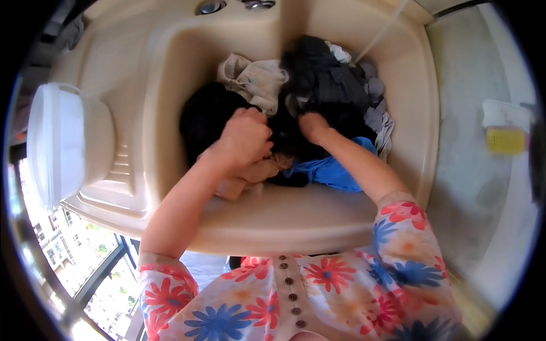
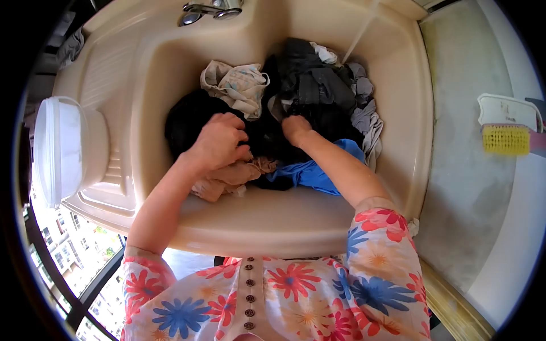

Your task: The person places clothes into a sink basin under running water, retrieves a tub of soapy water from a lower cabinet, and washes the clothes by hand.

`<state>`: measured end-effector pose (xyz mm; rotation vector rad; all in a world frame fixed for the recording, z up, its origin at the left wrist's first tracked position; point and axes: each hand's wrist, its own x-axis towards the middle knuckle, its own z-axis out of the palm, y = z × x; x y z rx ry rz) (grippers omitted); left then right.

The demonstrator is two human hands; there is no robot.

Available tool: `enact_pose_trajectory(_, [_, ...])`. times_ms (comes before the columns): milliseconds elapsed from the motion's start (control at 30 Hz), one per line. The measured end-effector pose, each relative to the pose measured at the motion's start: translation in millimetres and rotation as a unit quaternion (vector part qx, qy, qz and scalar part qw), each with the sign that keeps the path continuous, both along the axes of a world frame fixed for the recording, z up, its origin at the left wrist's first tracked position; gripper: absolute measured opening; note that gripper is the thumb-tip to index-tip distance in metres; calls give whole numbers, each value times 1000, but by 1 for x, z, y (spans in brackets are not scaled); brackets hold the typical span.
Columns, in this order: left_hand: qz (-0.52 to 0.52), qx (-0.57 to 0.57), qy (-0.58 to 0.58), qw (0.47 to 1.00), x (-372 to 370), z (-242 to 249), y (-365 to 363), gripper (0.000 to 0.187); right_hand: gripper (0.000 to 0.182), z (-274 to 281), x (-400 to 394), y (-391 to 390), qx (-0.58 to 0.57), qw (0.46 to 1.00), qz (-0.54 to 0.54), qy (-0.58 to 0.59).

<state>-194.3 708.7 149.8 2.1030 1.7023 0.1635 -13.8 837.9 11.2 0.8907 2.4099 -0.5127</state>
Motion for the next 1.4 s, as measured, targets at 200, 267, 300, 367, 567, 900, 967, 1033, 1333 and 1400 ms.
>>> enact_pose_trajectory(200, [-59, -187, 28, 980, 63, -53, 66, 17, 22, 14, -8, 2, -66, 997, 7, -27])
enact_pose_trajectory(267, [-40, -206, 55, 976, 65, -89, 76, 19, 24, 18, -10, 2, -48, 997, -33, -49])
enact_pose_trajectory(300, [-34, -214, 64, 974, 63, -97, 76, 19, 24, 11, -10, 6, -42, 997, -12, -57])
enact_pose_trajectory(367, [-31, -261, 76, 962, 61, -111, 77, 21, 19, -1, -6, 9, -9, 999, -32, -24])
enact_pose_trajectory(567, [-102, -323, 78, 938, 49, -100, 58, 26, 23, 4, -21, 20, 35, 976, -209, 50])
enact_pose_trajectory(900, [171, -104, -134, 971, 40, -137, 74, 35, 21, -7, 1, 5, 25, 999, 1, 20])
enact_pose_trajectory(967, [232, -53, -235, 942, 32, -153, 86, 32, 21, -2, 1, 3, 20, 1000, 8, 16])
enact_pose_trajectory(1033, [307, -183, -494, 793, 27, -151, 97, 27, 17, 15, -3, 1, -9, 1000, -16, -12])
enact_pose_trajectory(1333, [346, -222, -767, 493, 45, -135, 113, 27, 15, 16, -1, -30, 14, 959, 11, 284])
enact_pose_trajectory(1400, [336, -254, -750, 510, 38, -122, 113, 30, 18, -8, -16, -14, -44, 969, -107, 219])
